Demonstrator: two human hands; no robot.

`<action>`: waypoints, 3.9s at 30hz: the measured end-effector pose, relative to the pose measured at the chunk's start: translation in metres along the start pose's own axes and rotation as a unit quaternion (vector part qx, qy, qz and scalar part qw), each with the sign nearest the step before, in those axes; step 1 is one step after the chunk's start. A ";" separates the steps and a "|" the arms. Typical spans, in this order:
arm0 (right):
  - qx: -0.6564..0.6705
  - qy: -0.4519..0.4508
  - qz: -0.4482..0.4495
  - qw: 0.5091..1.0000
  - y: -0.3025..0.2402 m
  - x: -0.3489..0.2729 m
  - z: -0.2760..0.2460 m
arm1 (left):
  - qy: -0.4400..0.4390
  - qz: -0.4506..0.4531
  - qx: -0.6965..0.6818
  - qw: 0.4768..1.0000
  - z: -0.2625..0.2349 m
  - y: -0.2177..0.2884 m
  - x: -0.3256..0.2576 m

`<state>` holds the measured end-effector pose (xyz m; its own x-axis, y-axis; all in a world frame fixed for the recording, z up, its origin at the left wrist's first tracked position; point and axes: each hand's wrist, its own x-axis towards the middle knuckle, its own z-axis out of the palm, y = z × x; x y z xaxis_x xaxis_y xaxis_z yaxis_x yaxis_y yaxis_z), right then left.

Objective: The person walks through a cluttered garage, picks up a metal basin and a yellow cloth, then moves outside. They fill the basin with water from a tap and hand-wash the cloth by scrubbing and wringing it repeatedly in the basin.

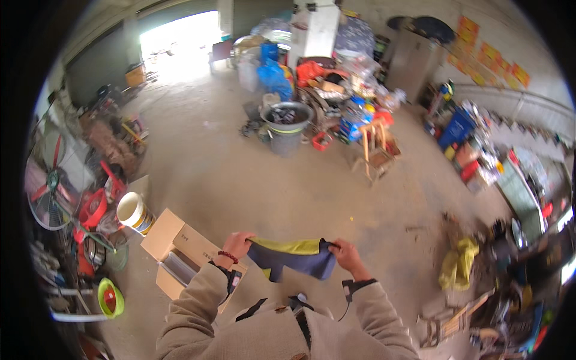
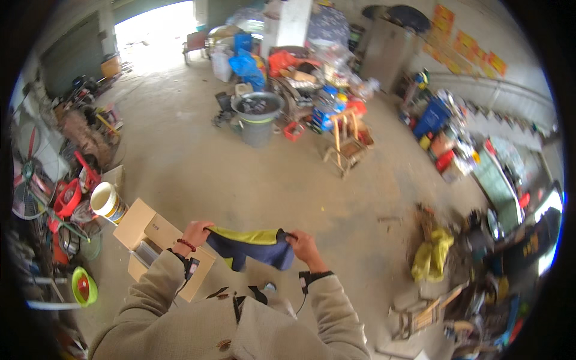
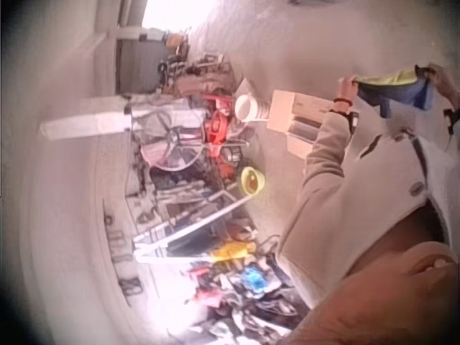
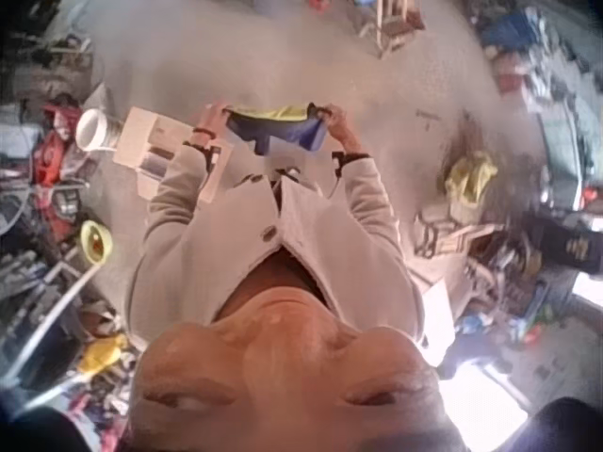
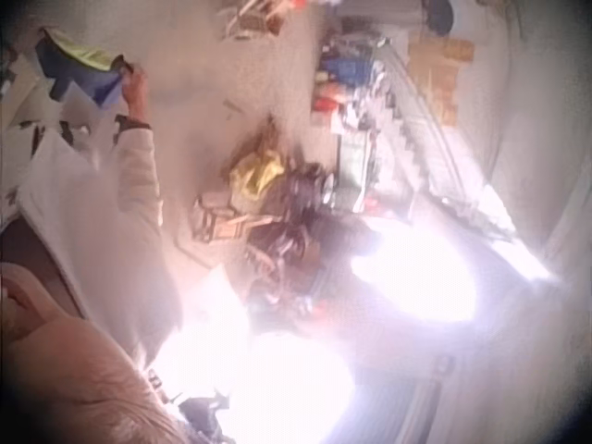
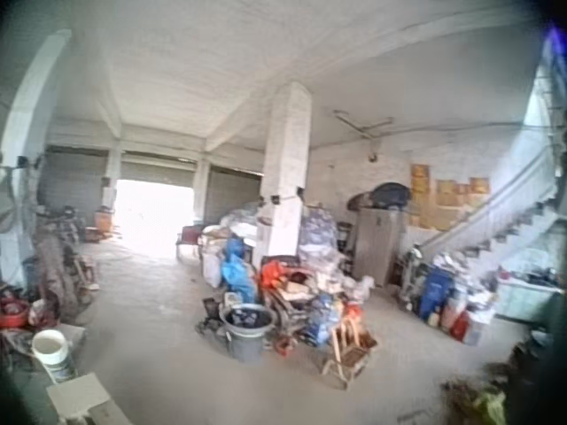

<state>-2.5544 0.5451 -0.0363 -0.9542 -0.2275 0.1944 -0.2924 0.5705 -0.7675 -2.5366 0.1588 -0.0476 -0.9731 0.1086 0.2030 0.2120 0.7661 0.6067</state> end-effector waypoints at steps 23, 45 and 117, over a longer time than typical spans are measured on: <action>0.141 -0.137 -0.132 0.972 0.021 0.445 0.134 | 0.026 -0.159 0.031 0.986 -0.058 -0.230 0.267; 0.146 -0.178 -0.187 0.955 -0.037 0.904 0.349 | 0.080 -0.157 0.134 0.975 -0.266 -0.478 0.577; 0.268 -0.124 0.019 0.955 -0.356 2.220 1.159 | -0.008 -0.044 -0.870 0.491 -0.821 -1.507 1.717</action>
<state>-4.4945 -1.0781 -0.0396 -0.8998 -0.4321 0.0605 -0.1194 0.1105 -0.9867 -4.4532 -1.3288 0.0176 -0.9832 0.1383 0.1191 -0.0881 -0.9311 0.3539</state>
